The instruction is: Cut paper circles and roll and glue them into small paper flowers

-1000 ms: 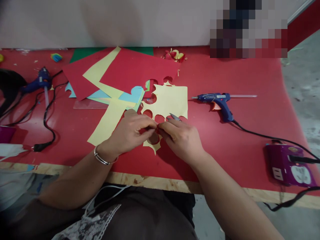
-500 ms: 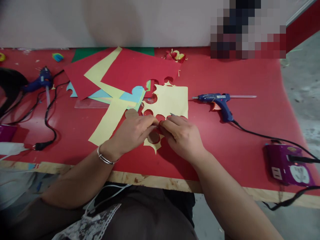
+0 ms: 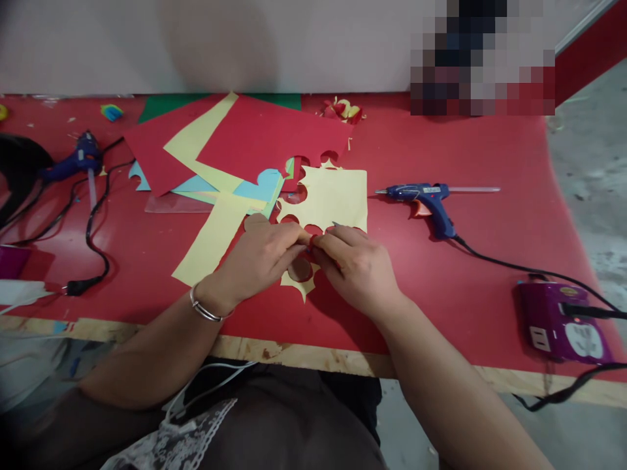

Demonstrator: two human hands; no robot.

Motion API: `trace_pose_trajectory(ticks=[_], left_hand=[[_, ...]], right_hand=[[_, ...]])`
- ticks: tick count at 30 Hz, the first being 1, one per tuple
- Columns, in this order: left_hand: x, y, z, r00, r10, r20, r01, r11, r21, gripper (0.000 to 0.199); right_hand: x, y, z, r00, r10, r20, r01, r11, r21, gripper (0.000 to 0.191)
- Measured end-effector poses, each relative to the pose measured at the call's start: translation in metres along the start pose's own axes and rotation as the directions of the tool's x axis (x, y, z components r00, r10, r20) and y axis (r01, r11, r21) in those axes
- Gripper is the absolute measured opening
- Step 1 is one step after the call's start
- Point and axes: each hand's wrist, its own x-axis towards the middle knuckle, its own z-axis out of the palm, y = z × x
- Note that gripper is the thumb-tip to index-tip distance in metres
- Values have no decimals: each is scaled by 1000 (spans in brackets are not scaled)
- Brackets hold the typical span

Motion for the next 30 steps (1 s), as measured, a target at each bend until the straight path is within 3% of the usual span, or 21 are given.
trace_pose_trajectory(ticks=[10,17,25,30], left_hand=[[-3,-4,3,999,41,20,-35,968,-247,17],[-6,-7,0,997,-4,71,37,880,-474,14],[-3,-9,6,996,-13,84,48,898,-438,16],[1,-4,5,985,35,171,24,944,-330,20]], right_hand=[[-4,-1,2,997,20,75,-19,1000,-12,14],[1,-3,-1,992,-50,113,51,999,-1,17],[-1,4,0,982,-45,182,41,999,25,16],[-1,8,-4,979,-70,190,60,997,58,22]])
